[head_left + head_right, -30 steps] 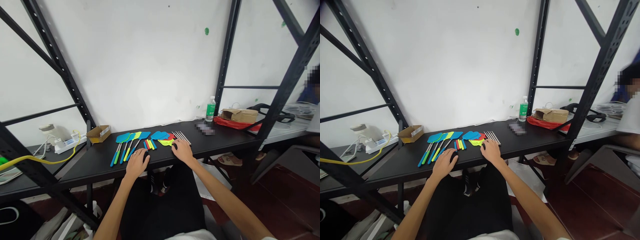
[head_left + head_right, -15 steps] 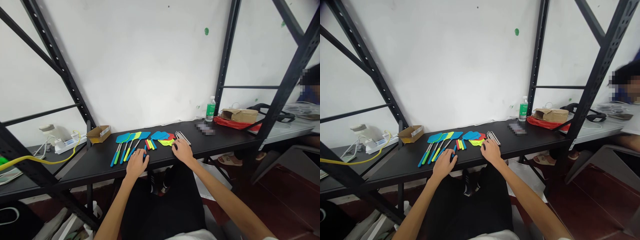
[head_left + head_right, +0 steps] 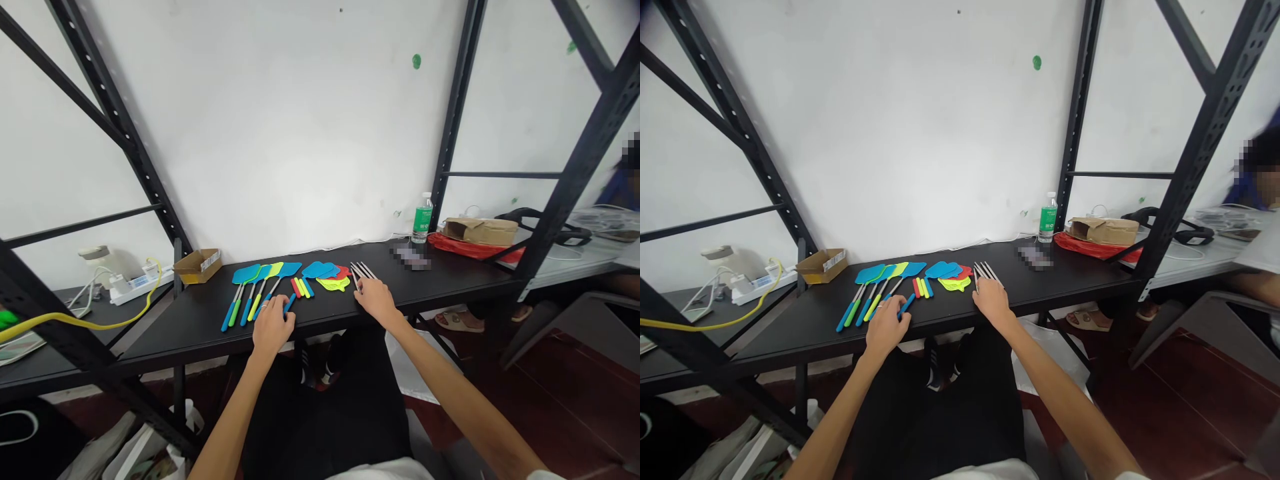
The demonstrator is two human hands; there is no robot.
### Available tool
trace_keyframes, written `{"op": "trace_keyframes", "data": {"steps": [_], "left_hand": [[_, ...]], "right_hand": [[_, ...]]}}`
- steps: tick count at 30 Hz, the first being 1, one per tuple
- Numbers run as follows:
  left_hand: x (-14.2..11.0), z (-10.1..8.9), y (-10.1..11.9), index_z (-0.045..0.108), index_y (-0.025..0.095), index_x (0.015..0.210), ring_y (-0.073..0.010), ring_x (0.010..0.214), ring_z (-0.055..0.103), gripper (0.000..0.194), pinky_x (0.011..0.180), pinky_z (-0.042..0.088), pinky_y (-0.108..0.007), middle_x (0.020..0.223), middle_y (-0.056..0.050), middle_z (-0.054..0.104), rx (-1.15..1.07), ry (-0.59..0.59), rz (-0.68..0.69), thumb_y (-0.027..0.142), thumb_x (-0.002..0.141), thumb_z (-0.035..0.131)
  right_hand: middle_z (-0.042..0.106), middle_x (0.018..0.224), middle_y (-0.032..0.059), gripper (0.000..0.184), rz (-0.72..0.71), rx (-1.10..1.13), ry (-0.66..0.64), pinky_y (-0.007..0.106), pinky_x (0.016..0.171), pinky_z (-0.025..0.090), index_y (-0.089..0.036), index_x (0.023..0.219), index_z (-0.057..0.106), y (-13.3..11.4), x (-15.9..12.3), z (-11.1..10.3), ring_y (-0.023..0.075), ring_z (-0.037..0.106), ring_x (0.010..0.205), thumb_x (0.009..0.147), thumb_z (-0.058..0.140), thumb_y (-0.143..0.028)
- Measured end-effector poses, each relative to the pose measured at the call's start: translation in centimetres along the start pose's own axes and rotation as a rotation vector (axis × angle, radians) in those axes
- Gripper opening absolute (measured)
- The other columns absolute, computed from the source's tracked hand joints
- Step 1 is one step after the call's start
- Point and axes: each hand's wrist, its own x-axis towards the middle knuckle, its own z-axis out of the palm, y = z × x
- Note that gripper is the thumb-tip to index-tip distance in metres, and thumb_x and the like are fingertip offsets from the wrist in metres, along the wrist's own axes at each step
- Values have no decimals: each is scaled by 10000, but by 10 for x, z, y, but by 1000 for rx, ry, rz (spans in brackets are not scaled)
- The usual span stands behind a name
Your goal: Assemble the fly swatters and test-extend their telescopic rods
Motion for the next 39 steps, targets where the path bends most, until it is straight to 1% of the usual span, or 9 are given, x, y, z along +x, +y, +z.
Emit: {"op": "trace_keyframes", "data": {"steps": [4,7,11,15,19,24,32,36,39], "left_hand": [[0,-1,2,597,194,1136,-282,979,586,350,803,417,-362,1042,-94,676,33,-8,-17,161,815,463],[1,-2,4,642,191,1092,-294,974,601,311,851,403,-386,996,-92,698,63,-34,-39,206,825,483],[2,-4,5,659,206,941,-272,883,627,207,807,397,-371,885,-65,703,63,-67,-85,303,853,498],[4,-5,4,646,207,914,-257,842,629,196,756,386,-347,842,-55,695,43,-79,-106,307,859,486],[4,-6,2,622,197,909,-251,764,620,195,721,379,-341,757,-52,664,40,-68,-116,299,868,462],[4,-7,0,606,189,971,-255,724,616,229,697,377,-341,704,-47,634,27,-75,-91,262,894,403],[5,-14,3,513,206,977,-215,552,552,161,601,335,-304,546,35,486,-125,-100,-40,238,910,369],[4,-13,9,446,232,982,-197,488,499,102,563,294,-288,503,79,369,-249,-130,1,225,901,386],[3,-13,13,426,246,951,-192,506,506,61,576,300,-281,521,78,366,-268,-158,24,225,903,396]], "right_hand": [[693,913,172,234,65,-58,-93,347,687,451,-156,925,714,3,2,-10,320,668,892,798,584,-304],[699,876,170,244,77,-55,-145,317,641,440,-145,875,720,8,5,-13,305,673,846,720,630,-310],[697,782,155,239,82,8,-207,292,585,420,-139,776,711,13,9,-14,273,669,758,712,613,-347],[651,621,123,261,79,127,-270,279,541,399,-150,630,655,17,13,-19,235,643,630,753,558,-359],[551,463,69,325,117,259,-341,274,481,382,-173,511,556,26,15,-27,168,534,430,778,521,-354],[555,492,38,284,90,580,-327,242,398,343,-183,536,510,33,16,-31,106,449,370,786,508,-317],[491,490,-29,161,-30,948,-337,191,363,300,-202,619,446,17,12,-15,82,441,400,745,526,-262],[415,469,-63,145,-38,1120,-333,183,364,195,-211,642,404,10,11,-6,59,346,378,718,520,-251],[405,457,-68,135,-29,1197,-329,187,379,155,-207,643,414,7,11,1,52,298,383,699,528,-255]]}}
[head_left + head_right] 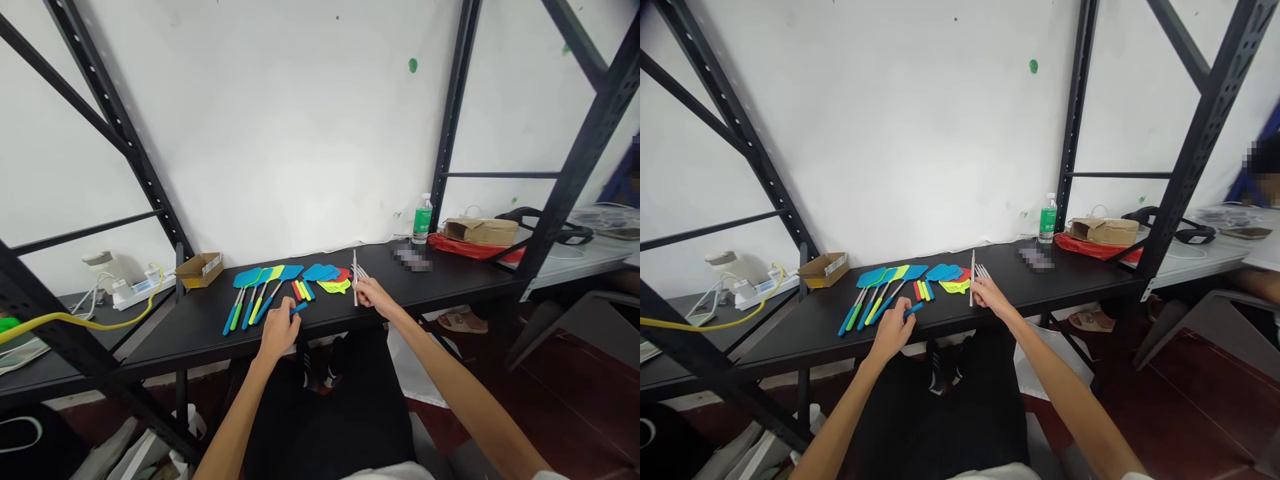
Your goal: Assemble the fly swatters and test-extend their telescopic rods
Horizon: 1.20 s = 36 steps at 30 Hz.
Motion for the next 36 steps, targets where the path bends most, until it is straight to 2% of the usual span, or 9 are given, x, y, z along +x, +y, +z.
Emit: {"op": "trace_keyframes", "data": {"steps": [8,13,19,23,28,31,36], "left_hand": [[-2,0,1,473,256,962,-204,654,592,71,650,366,-286,663,36,538,-6,-57,45,292,918,431],[-2,-1,3,514,251,982,-195,662,586,111,686,392,-304,749,16,615,-17,-70,55,303,917,439],[-2,-1,1,563,248,1010,-194,727,612,164,720,415,-306,878,-7,671,-36,-77,92,321,937,435],[-3,0,1,610,252,1029,-210,818,619,253,777,422,-328,973,-26,687,3,-65,117,368,971,392],[-2,3,1,660,247,987,-211,851,620,370,811,422,-337,983,-46,682,51,-68,126,388,1002,318],[-1,4,0,665,249,977,-205,840,625,350,802,425,-331,969,-39,681,64,-55,134,385,997,344],[-2,4,0,658,262,978,-199,805,631,257,754,423,-326,991,-21,685,60,-38,144,364,971,421]], "right_hand": [[447,454,-62,140,-5,25,-18,187,384,165,-186,692,501,5,3,4,53,296,386,702,576,-303],[515,481,-38,157,-2,37,-17,189,373,210,-165,749,588,6,4,4,63,350,379,695,594,-313],[624,629,29,322,-17,111,-22,190,376,234,-125,819,697,9,7,3,69,437,425,757,589,-422],[674,727,70,365,-9,120,-24,184,383,236,-117,864,729,8,6,3,71,465,458,784,553,-427],[664,715,55,334,-46,43,-39,182,383,249,-130,807,723,7,4,5,66,467,462,786,548,-413],[676,725,47,283,-48,20,-39,178,382,270,-142,814,691,7,3,7,68,485,460,769,558,-388],[640,622,-23,193,-33,42,5,168,378,289,-193,850,574,8,3,8,71,471,421,712,647,-306]]}}
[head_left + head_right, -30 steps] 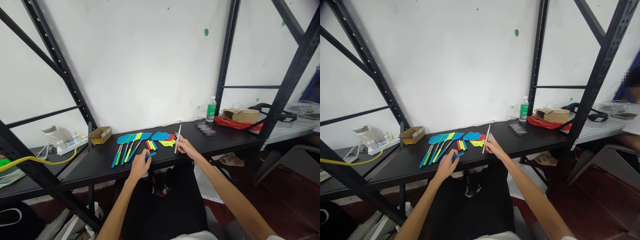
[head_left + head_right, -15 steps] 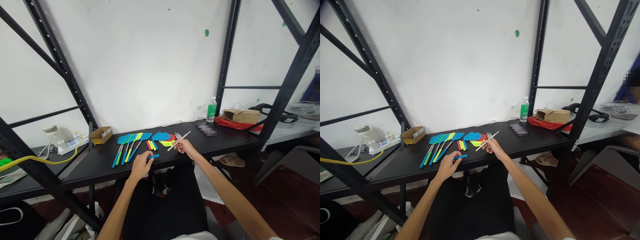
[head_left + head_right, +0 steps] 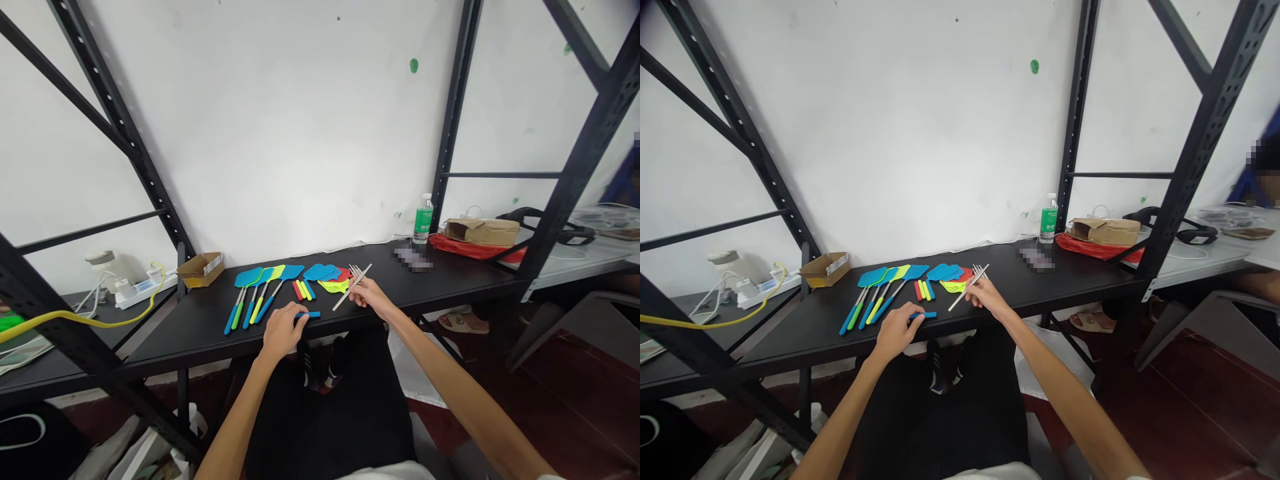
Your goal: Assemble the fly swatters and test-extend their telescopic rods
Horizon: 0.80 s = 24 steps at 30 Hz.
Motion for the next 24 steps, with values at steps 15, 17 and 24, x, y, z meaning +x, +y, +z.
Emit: {"op": "trace_keyframes", "data": {"steps": [15,17,24], "left_hand": [[2,-3,-7,652,251,1030,-210,947,618,224,805,462,-309,1022,-33,671,-294,28,-90,378,932,497],[2,-1,-8,680,241,1012,-212,944,614,262,794,463,-306,1013,-50,656,-319,40,-67,405,942,488],[2,0,-10,714,261,1008,-197,869,609,272,749,441,-293,944,-35,633,-331,26,-59,422,948,504]], "right_hand": [[755,835,146,352,29,193,13,174,414,377,-119,889,693,3,3,-1,120,621,523,844,569,-445],[751,790,134,343,6,248,37,179,406,363,-123,848,687,5,3,6,111,595,489,828,599,-453],[747,752,122,333,-2,261,32,190,396,348,-130,804,700,8,3,15,112,582,476,799,645,-459]]}}
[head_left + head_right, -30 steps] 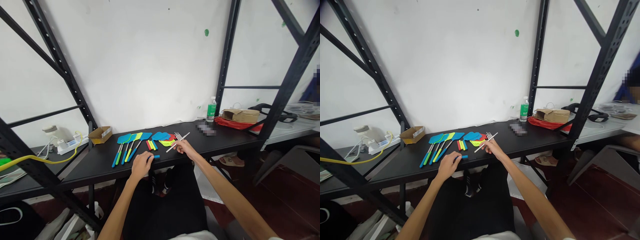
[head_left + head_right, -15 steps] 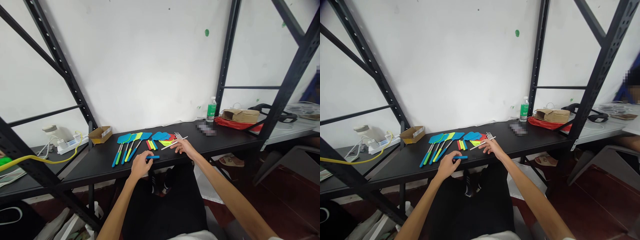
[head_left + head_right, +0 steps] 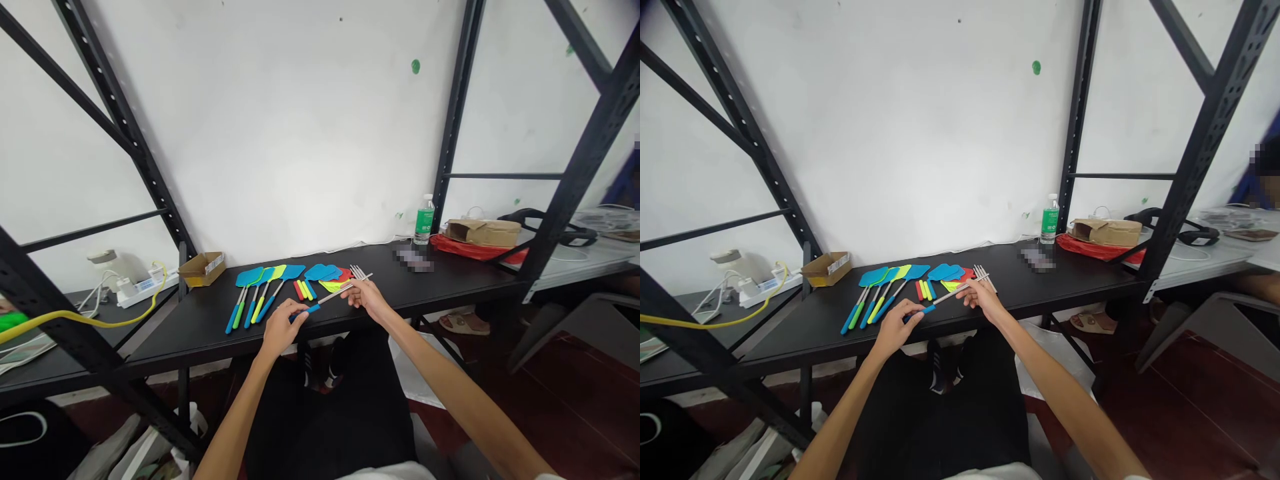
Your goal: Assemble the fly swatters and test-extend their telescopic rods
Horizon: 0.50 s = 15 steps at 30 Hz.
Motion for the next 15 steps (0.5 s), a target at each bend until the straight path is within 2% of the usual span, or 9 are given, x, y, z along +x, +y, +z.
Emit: {"op": "trace_keyframes", "data": {"steps": [5,15], "left_hand": [[-1,1,-1,713,261,1007,-193,857,611,257,742,434,-292,942,-31,636,-8,6,-5,409,946,512],[0,2,-6,709,259,1023,-202,851,608,267,730,436,-293,915,-40,640,-28,5,16,412,946,504]], "right_hand": [[735,713,117,330,8,16,1,189,402,354,-121,799,709,-2,-1,-2,109,578,469,796,651,-446],[748,777,129,383,-4,-75,-48,190,411,348,-124,859,731,0,-1,-1,115,594,501,830,614,-488]]}}
